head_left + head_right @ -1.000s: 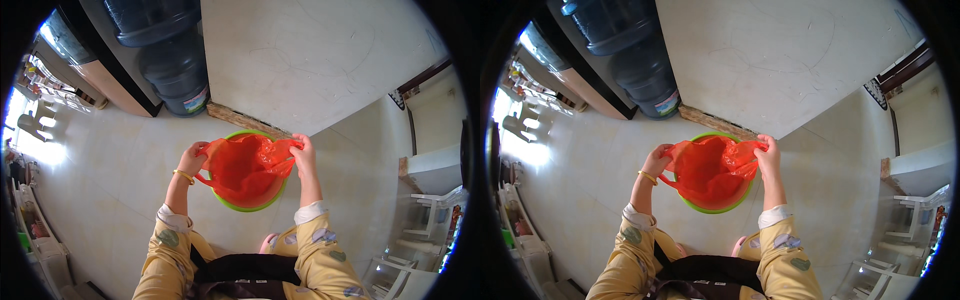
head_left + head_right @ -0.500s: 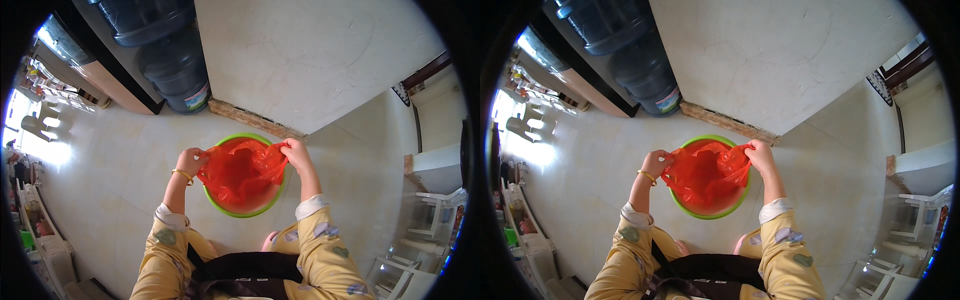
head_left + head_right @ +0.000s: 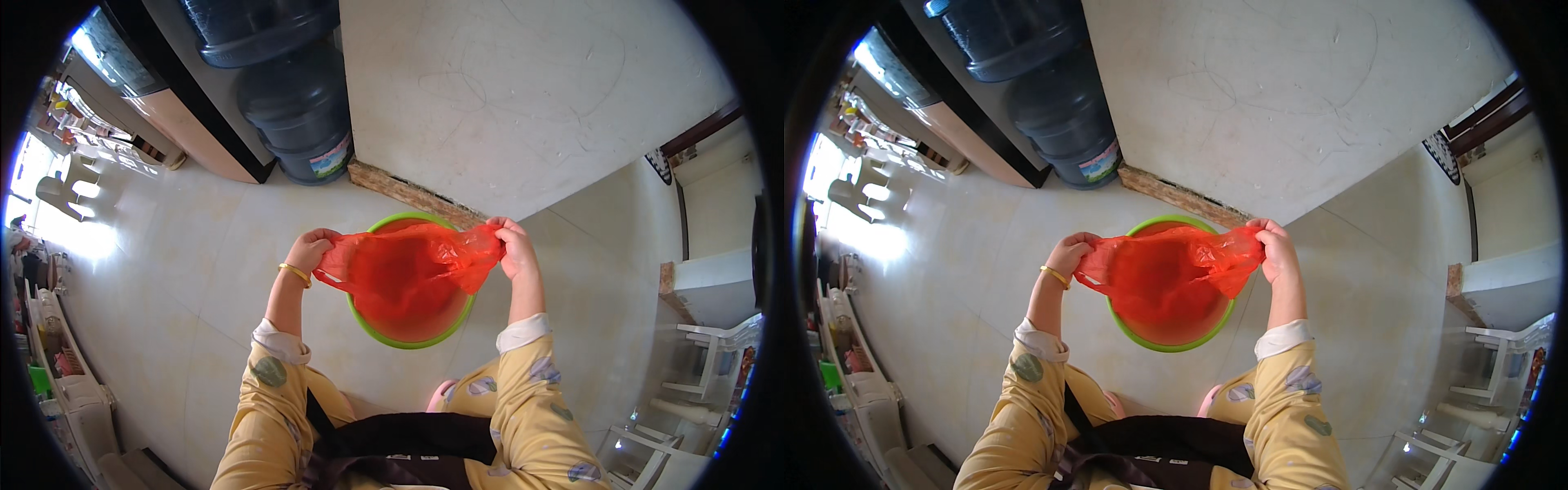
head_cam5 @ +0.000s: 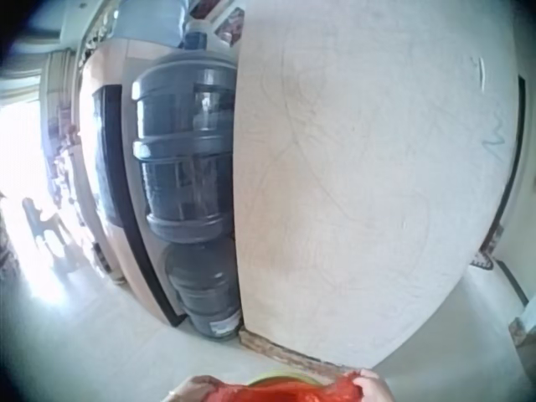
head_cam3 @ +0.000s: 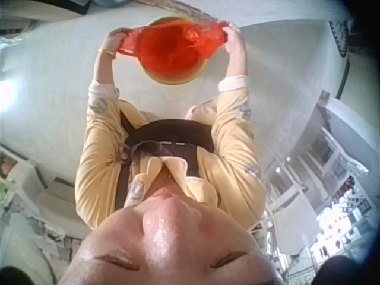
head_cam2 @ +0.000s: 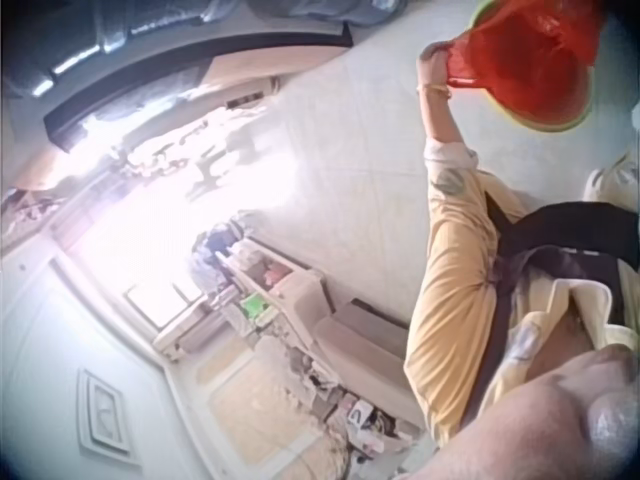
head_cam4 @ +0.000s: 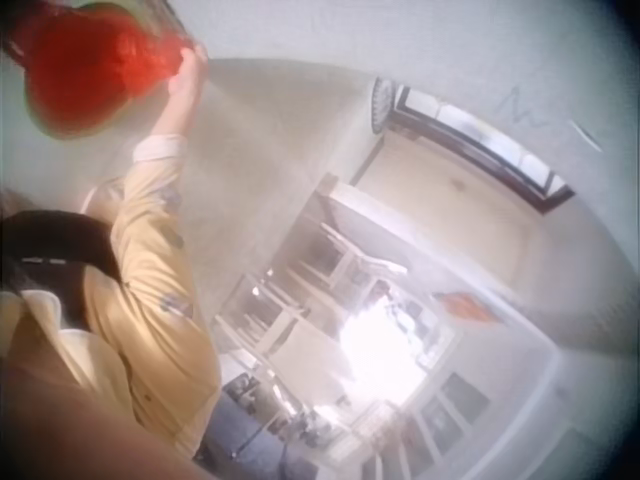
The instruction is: The person lines a small white trash bin with a clear plastic bag, then walks to another area and lines a larger green bin with a red plastic bag. They adjust the bags to fit the bins properly.
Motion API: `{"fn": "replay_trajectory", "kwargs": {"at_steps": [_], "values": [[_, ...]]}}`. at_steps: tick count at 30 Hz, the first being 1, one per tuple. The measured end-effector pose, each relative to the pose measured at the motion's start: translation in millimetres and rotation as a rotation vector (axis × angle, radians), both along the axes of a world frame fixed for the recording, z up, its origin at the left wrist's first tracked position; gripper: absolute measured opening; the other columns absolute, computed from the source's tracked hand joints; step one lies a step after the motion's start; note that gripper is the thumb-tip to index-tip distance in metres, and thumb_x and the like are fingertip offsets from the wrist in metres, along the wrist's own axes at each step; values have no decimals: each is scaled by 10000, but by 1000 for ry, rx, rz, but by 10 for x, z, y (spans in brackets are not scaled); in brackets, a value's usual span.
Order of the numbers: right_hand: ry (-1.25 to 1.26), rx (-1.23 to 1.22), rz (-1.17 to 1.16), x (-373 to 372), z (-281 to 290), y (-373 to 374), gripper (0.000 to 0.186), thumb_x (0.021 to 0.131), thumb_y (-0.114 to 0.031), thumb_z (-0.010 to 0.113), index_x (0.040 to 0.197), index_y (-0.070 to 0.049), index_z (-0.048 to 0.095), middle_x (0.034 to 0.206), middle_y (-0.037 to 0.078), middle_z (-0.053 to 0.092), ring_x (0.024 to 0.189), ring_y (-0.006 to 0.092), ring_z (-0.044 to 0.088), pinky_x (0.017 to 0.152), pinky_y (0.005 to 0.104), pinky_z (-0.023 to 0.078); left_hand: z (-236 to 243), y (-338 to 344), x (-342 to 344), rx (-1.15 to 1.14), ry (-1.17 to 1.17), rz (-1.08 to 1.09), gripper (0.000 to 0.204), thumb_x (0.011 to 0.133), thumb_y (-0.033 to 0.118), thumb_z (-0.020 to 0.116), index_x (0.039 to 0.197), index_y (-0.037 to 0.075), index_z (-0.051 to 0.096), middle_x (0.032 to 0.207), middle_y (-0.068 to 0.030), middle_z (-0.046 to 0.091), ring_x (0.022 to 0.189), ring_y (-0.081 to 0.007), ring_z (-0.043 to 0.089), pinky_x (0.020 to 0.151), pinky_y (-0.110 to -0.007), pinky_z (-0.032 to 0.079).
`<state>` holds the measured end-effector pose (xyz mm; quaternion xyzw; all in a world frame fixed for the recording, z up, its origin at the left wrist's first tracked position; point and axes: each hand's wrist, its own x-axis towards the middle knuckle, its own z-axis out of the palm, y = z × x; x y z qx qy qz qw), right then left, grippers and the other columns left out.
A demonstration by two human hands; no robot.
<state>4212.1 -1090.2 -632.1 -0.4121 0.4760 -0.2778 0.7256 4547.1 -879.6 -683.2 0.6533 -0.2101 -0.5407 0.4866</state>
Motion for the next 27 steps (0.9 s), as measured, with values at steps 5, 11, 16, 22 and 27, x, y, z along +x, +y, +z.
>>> {"fn": "replay_trajectory", "kwargs": {"at_steps": [5, 11, 16, 22, 27], "values": [[430, -529, 58, -39, -154, -5, 261, 745, 35, 464, 947, -49, 607, 951, 75, 616, 887, 178, 575, 780, 300, 466, 7, -94, -140, -119, -240, -109, 288, 833, 163, 633, 1077, 10, 630, 970, -53, 644, 844, -141, 611, 779, -266, 501], [823, -1439, 91, 258, 153, 185, 260, 665, 32, 534, 872, -97, 627, 1022, 48, 610, 1071, 240, 535, 960, 414, 391, 169, -160, -301, 10, -364, -47, 298, 786, 243, 715, 974, 14, 690, 859, -55, 675, 778, -123, 612, 735, -262, 498], [491, -1615, 55, 631, 416, 492, 203, 688, 40, 593, 870, -48, 609, 963, 73, 621, 1022, 265, 569, 931, 437, 431, 99, -193, -300, 55, -469, -8, 272, 778, 249, 726, 897, 5, 709, 784, -55, 675, 717, -113, 605, 676, -261, 496], [765, -1461, 217, 763, -10, 632, 335, 754, -25, 648, 1077, -40, 564, 1001, 108, 598, 974, 306, 567, 824, 407, 472, -37, -231, -265, 10, -500, 9, 303, 749, 290, 729, 888, 21, 719, 790, -98, 694, 710, -165, 640, 699, -287, 508], [707, -1150, 352, 509, -229, 288, 166, 809, -16, 565, 970, -55, 565, 882, 113, 566, 854, 315, 550, 726, 414, 455, -38, -273, -269, -5, -481, 19, 291, 751, 311, 725, 852, 38, 730, 787, -76, 696, 722, -156, 637, 710, -284, 500]]}}
